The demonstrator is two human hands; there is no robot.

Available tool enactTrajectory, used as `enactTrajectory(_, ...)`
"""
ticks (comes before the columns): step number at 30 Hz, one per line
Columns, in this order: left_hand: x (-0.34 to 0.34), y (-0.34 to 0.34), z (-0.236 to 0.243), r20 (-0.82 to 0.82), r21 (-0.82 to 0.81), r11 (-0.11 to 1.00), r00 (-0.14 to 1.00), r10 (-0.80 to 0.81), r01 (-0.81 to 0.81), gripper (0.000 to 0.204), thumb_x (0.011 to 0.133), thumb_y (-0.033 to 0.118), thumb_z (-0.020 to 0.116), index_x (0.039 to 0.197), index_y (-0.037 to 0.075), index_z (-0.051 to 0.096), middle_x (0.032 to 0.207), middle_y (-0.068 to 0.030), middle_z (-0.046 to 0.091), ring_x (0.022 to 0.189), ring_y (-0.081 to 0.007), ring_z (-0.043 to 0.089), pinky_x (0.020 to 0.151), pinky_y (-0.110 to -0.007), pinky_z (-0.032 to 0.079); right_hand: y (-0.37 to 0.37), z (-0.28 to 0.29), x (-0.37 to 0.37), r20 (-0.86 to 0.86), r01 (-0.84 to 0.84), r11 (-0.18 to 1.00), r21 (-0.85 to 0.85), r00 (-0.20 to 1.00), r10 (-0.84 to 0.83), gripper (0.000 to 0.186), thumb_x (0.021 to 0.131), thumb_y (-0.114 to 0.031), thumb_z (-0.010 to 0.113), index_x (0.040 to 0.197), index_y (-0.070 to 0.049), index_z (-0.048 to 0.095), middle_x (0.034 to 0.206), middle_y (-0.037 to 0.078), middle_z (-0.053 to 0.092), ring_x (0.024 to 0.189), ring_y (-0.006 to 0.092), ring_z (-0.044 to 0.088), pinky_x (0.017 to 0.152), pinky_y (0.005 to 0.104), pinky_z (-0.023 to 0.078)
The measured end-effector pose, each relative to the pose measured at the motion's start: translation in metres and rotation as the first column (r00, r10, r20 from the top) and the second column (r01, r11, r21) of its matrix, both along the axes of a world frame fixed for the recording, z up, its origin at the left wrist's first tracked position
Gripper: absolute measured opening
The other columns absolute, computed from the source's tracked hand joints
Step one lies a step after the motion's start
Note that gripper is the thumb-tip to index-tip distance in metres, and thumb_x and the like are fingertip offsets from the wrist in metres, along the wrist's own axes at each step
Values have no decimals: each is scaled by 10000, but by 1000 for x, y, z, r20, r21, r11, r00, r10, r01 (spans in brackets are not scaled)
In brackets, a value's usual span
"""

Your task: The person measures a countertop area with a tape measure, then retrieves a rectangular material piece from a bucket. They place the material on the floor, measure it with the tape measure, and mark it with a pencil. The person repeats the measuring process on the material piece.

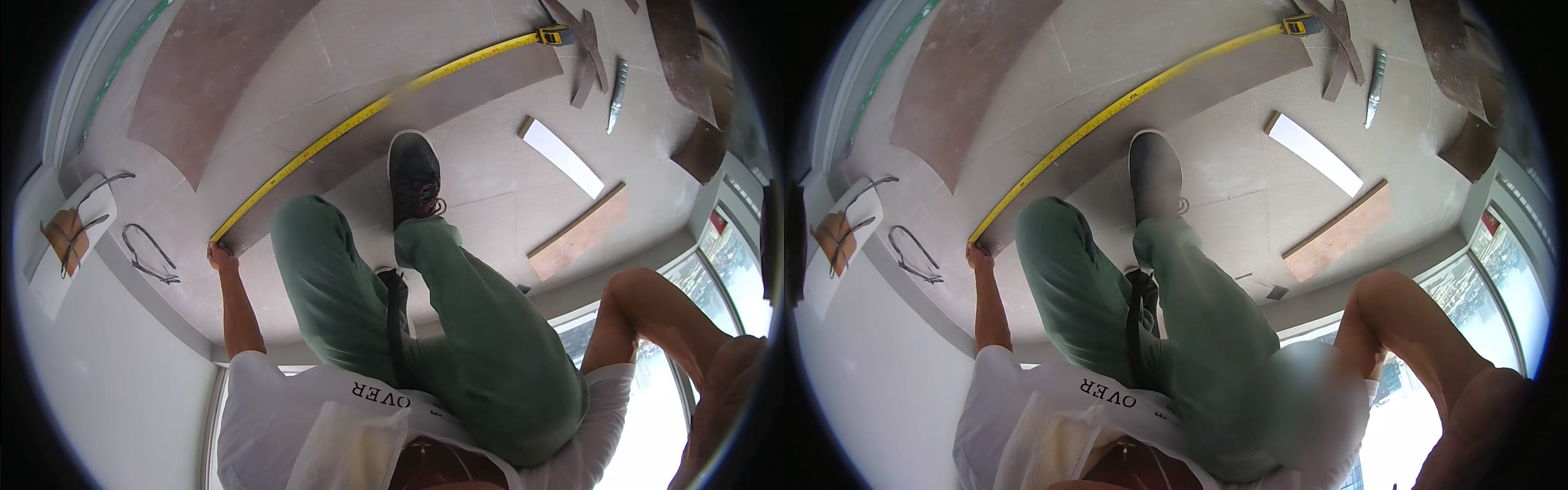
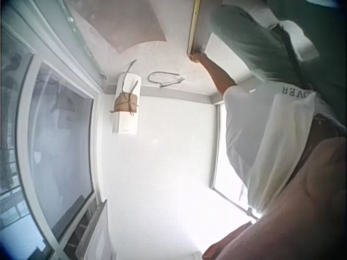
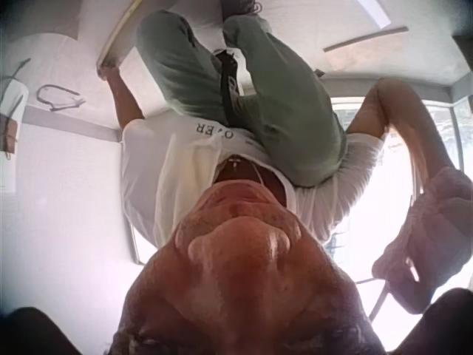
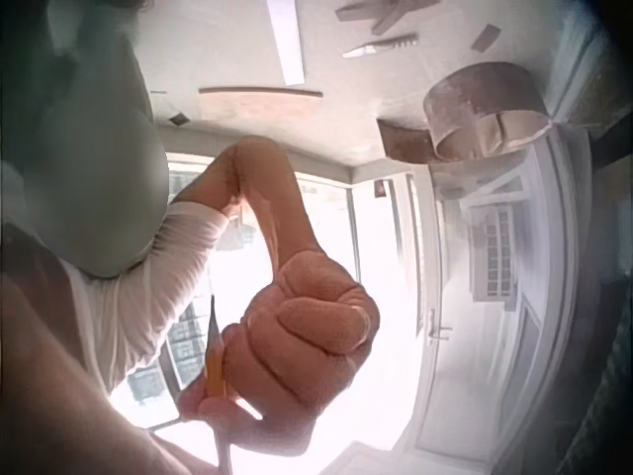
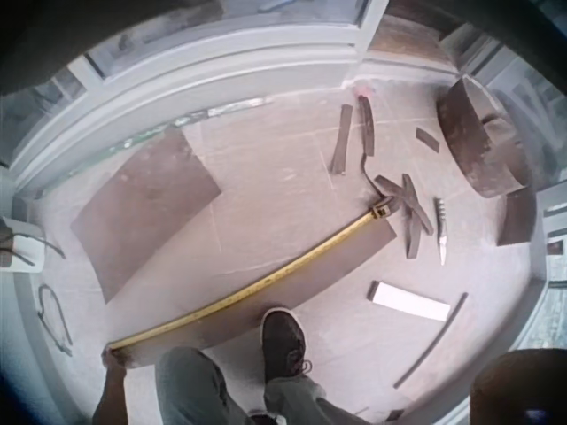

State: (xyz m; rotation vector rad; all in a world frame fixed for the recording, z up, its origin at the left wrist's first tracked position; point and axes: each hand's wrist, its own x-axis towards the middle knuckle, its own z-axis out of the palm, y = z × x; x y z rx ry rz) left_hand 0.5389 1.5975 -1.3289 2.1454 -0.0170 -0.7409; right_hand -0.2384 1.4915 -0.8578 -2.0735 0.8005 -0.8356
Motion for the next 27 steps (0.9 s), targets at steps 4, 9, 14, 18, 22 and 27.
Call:
enactTrajectory(4, 1, -1, 13, -91, 57, 997, 994, -53, 59, 164, 927, 161, 636, 1085, 163, 592, 804, 10, 595, 652, -85, 548, 536, -200, 438, -2, -39, -25, -66, 308, 951, 29, 950, -306, 142, 925, -80, 614, 1057, -34, 585, 838, 81, 599, 732, 139, 536, 661, 282, 412)
enactTrajectory(9, 0, -7, 20, -151, 127, 982, 982, -116, 136, 237, 871, 69, 663, 1074, 148, 569, 744, 22, 579, 631, -76, 531, 523, -197, 421, -29, -183, -50, -267, 667, 737, 109, 734, -625, 107, 885, -120, 685, 965, -60, 645, 852, 35, 652, 694, 110, 604, 644, 255, 482)
enactTrajectory(14, -4, -14, 20, -135, 190, 958, 972, -190, 213, 91, 898, 112, 631, 945, 183, 596, 686, 52, 510, 597, -64, 470, 534, -210, 386, -24, -290, -70, -246, 744, 609, 274, 667, -704, 115, 918, -198, 648, 971, -97, 662, 868, 13, 663, 771, 130, 661, 720, 263, 539)
enactTrajectory(18, -6, -20, 27, -119, 272, 945, 981, -154, 181, 129, 898, 95, 635, 1012, 130, 587, 674, 50, 523, 559, -49, 447, 475, -189, 338, -8, -345, -94, -256, 812, 454, 367, 558, -790, 175, 929, -261, 633, 987, -103, 680, 920, 46, 705, 843, 172, 693, 743, 320, 564)
enactTrajectory(22, -1, -21, 36, -162, 324, 906, 960, -229, 271, 332, 890, 134, 654, 1183, 131, 497, 727, 26, 550, 640, -75, 480, 585, -231, 388, 1, -367, -121, -282, 862, 442, 248, 501, -818, 235, 933, -301, 620, 1029, -95, 682, 955, 71, 703, 908, 195, 690, 766, 336, 567)
enactTrajectory(27, -8, -15, 50, -92, 309, 909, 960, -263, 279, 524, 896, 192, 678, 1324, 106, 390, 885, -33, 596, 754, -125, 569, 706, -278, 472, -16, -360, -145, -420, 873, 483, 69, 465, -779, 156, 947, -212, 613, 1049, -109, 670, 1009, 59, 676, 961, 170, 678, 813, 300, 557)
